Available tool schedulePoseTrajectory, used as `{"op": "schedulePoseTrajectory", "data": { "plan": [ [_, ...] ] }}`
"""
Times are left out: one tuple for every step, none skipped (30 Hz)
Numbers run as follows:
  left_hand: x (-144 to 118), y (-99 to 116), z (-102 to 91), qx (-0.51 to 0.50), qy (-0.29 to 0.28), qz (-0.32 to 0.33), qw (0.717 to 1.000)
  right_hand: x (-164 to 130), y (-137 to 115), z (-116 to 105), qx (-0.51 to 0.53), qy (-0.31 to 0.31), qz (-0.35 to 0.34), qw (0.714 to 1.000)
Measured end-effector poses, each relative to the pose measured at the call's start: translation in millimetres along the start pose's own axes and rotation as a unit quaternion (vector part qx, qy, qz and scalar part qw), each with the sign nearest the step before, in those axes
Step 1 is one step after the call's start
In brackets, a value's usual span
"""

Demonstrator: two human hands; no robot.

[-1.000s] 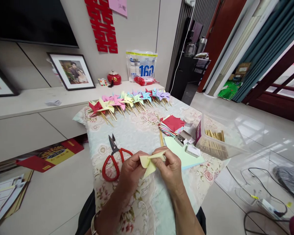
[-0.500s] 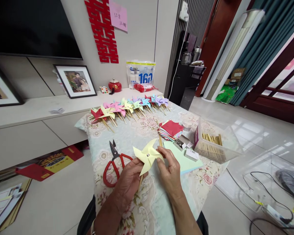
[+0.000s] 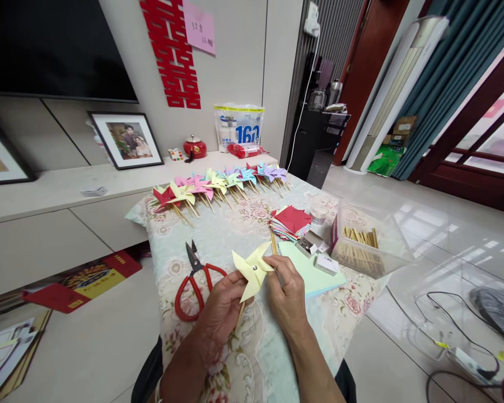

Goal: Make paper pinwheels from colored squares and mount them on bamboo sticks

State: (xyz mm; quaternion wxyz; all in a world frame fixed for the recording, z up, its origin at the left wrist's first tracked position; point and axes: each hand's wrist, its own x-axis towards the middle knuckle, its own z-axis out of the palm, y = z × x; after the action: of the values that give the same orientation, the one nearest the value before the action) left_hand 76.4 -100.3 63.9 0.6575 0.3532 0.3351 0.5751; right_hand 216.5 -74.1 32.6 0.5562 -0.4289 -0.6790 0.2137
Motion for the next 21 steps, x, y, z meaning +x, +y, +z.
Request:
{"op": "schedulePoseTrajectory", "data": {
  "plan": [
    [0, -1, -0.6, 0.001, 0.001, 0.003, 1.0, -1, 0, -1, 0.005, 0.005, 0.003, 1.0],
    [0, -3, -1.5, 0.0, 0.003, 0.005, 1.0, -1, -1, -2, 0.012, 0.01, 0.008, 1.0],
    [0, -5, -2.8, -0.003, 0.007, 0.005, 1.0, -2, -2, -3, 0.022, 0.014, 0.014, 1.0],
    [-1, -9, -4.5, -0.008, 0.014, 0.0, 1.0, -2, -3, -3, 0.033, 0.016, 0.021, 0.999],
    [-1, -13, -6.4, -0.014, 0.024, -0.009, 1.0, -3, -4, -4, 0.047, 0.017, 0.028, 0.998],
    [-1, -17, -8.4, -0.018, 0.038, -0.018, 0.999, -3, -4, -5, 0.06, 0.018, 0.037, 0.997],
    [-2, -21, -10.4, -0.021, 0.05, -0.025, 0.998, -3, -5, -5, 0.073, 0.018, 0.048, 0.996],
    [-2, -25, -12.1, -0.02, 0.058, -0.029, 0.998, -3, -5, -4, 0.086, 0.019, 0.059, 0.994],
    [-2, -29, -13.4, -0.014, 0.061, -0.03, 0.998, -3, -4, -4, 0.099, 0.022, 0.07, 0.992],
    [-1, -32, -14.3, -0.006, 0.059, -0.029, 0.998, -2, -3, -3, 0.113, 0.027, 0.081, 0.99],
    [-1, -34, -14.7, 0.005, 0.054, -0.027, 0.998, -2, -2, -2, 0.126, 0.033, 0.092, 0.987],
    [-1, -35, -14.6, 0.017, 0.05, -0.027, 0.998, -1, -1, -1, 0.137, 0.04, 0.104, 0.984],
    [-1, -35, -14.2, 0.03, 0.049, -0.026, 0.998, 0, 0, 0, 0.145, 0.047, 0.115, 0.982],
    [-1, -35, -13.5, 0.043, 0.05, -0.024, 0.998, 0, 1, 1, 0.151, 0.054, 0.125, 0.979],
    [-1, -33, -12.7, 0.054, 0.051, -0.022, 0.997, 1, 2, 1, 0.154, 0.06, 0.135, 0.977],
    [-1, -32, -11.9, 0.065, 0.051, -0.02, 0.996, 1, 3, 2, 0.156, 0.064, 0.142, 0.975],
    [-2, -31, -11.3, 0.074, 0.051, -0.017, 0.996, 2, 3, 2, 0.158, 0.064, 0.149, 0.974],
    [-2, -30, -10.9, 0.081, 0.051, -0.016, 0.995, 2, 3, 2, 0.161, 0.063, 0.154, 0.973],
    [-2, -30, -11.0, 0.084, 0.05, -0.017, 0.995, 3, 3, 1, 0.163, 0.06, 0.158, 0.972],
    [-2, -30, -11.4, 0.084, 0.049, -0.019, 0.995, 3, 3, 1, 0.165, 0.056, 0.163, 0.971],
    [-2, -32, -12.1, 0.08, 0.048, -0.021, 0.995, 3, 3, 1, 0.166, 0.052, 0.166, 0.971]
  ]
}}
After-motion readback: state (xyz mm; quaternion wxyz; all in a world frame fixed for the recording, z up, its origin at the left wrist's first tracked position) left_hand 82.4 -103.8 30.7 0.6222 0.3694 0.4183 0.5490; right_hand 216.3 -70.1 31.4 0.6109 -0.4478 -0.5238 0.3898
